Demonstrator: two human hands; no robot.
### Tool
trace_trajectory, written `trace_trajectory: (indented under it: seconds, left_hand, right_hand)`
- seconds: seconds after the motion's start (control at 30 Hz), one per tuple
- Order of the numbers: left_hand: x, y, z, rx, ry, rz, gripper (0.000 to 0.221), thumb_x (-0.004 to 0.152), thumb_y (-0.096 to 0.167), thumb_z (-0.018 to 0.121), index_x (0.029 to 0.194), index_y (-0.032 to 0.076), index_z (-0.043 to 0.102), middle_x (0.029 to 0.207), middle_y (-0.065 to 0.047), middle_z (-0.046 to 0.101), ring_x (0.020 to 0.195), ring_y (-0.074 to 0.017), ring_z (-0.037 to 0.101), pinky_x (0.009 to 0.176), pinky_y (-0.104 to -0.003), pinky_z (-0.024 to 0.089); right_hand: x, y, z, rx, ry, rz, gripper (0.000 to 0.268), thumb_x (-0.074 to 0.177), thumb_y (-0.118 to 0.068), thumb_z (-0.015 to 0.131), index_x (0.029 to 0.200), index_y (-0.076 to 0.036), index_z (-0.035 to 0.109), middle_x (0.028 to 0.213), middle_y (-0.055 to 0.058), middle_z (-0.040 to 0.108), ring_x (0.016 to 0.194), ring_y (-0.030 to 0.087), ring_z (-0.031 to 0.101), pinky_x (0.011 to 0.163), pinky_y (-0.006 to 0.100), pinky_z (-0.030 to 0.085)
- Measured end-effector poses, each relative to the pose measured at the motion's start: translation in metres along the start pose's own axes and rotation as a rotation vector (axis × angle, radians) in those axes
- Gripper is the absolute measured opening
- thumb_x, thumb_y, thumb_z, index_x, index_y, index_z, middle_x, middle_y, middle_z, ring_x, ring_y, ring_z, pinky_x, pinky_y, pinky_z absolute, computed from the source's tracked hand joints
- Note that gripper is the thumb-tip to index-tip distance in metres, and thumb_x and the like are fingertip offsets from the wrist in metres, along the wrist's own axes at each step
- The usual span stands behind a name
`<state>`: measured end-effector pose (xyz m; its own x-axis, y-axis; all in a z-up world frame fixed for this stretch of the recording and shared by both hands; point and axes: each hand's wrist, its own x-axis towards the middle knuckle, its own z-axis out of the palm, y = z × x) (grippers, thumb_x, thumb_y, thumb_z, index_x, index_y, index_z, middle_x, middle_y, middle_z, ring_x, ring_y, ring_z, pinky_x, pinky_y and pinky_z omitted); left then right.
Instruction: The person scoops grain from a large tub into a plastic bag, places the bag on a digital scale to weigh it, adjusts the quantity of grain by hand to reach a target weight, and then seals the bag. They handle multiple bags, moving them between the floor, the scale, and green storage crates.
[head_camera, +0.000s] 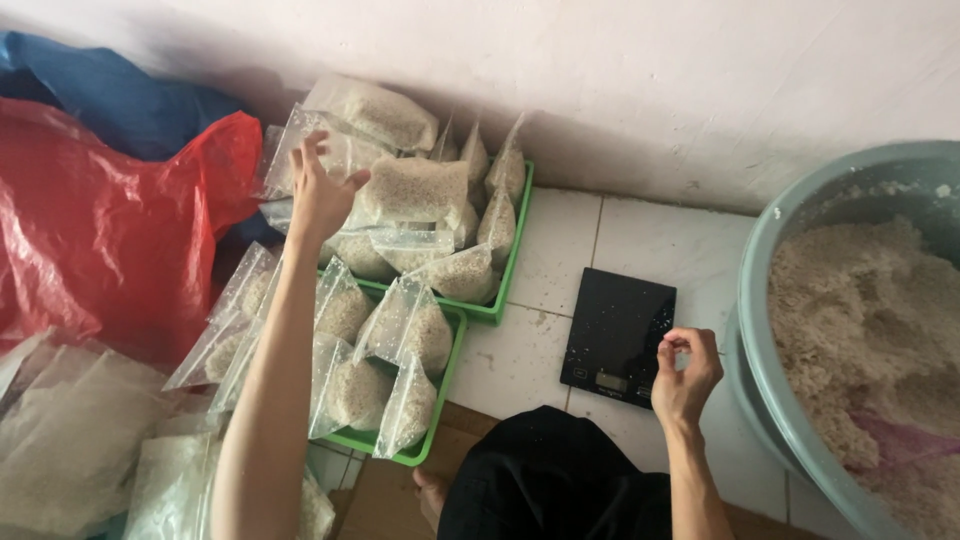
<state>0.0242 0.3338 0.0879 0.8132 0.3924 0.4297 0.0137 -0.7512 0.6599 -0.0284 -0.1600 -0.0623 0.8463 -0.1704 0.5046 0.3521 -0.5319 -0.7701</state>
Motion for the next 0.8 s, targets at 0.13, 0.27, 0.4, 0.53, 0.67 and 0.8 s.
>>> trace_trajectory:
  seconds: [0.13,0.27,0.4,0.53,0.67,0.8]
  left_hand:
    - [-0.036,0.014,-0.010,-0.083,0.109,0.038,0.071,0.086,0.004,0.080,0.139,0.001,0.033,0.127,-0.033,0.038,0.111,-0.0584,0.054,0.096,-0.060,0.049]
    - [-0.093,0.001,-0.016,-0.049,0.129,0.075,0.053,0.089,0.011,0.073,0.134,0.006,0.047,0.124,-0.022,0.047,0.114,-0.0454,0.053,0.097,-0.049,0.045]
    - [-0.166,0.037,-0.048,-0.020,0.074,-0.007,0.029,0.092,0.022,0.063,0.120,0.017,0.059,0.109,-0.011,0.056,0.096,-0.0298,0.056,0.090,-0.040,0.042]
    - [-0.225,0.040,-0.058,-0.127,0.210,-0.100,0.036,0.095,0.014,0.060,0.129,0.009,0.048,0.121,-0.007,0.059,0.115,-0.0225,0.059,0.100,-0.041,0.047]
    - [-0.280,0.043,-0.072,-0.118,0.365,-0.150,0.046,0.098,0.011,0.059,0.138,0.006,0.038,0.119,-0.012,0.059,0.107,-0.0209,0.062,0.094,-0.036,0.051]
    - [-0.329,0.047,-0.070,0.027,0.432,-0.125,0.036,0.102,0.014,0.053,0.134,0.003,0.041,0.113,-0.015,0.055,0.102,-0.0258,0.061,0.088,-0.036,0.051]
  right_hand:
    - [-0.001,-0.004,-0.002,-0.002,-0.053,0.026,0.025,0.079,0.014,0.065,0.088,-0.009,0.061,0.087,0.006,0.058,0.080,0.024,0.060,0.081,0.035,0.045]
    - [-0.003,-0.017,0.003,0.080,-0.193,0.094,0.012,0.084,0.003,0.063,0.091,-0.007,0.063,0.092,0.006,0.060,0.084,0.022,0.059,0.081,0.035,0.045]
    - [-0.022,-0.044,0.035,0.146,-0.365,0.162,0.009,0.080,-0.008,0.065,0.089,-0.010,0.065,0.088,0.004,0.064,0.079,0.020,0.059,0.076,0.031,0.045]
    - [-0.071,-0.094,0.069,0.243,-0.552,0.047,0.010,0.085,-0.019,0.062,0.089,-0.010,0.064,0.087,0.004,0.062,0.079,0.019,0.058,0.076,0.031,0.046]
    - [-0.111,-0.089,0.091,0.324,-0.821,-0.126,0.008,0.084,-0.004,0.059,0.090,-0.007,0.062,0.089,0.006,0.059,0.076,0.018,0.058,0.075,0.031,0.047]
    - [-0.116,-0.061,0.107,0.332,-0.953,-0.070,0.011,0.082,-0.006,0.063,0.093,-0.006,0.065,0.090,0.007,0.063,0.084,0.020,0.061,0.079,0.031,0.049]
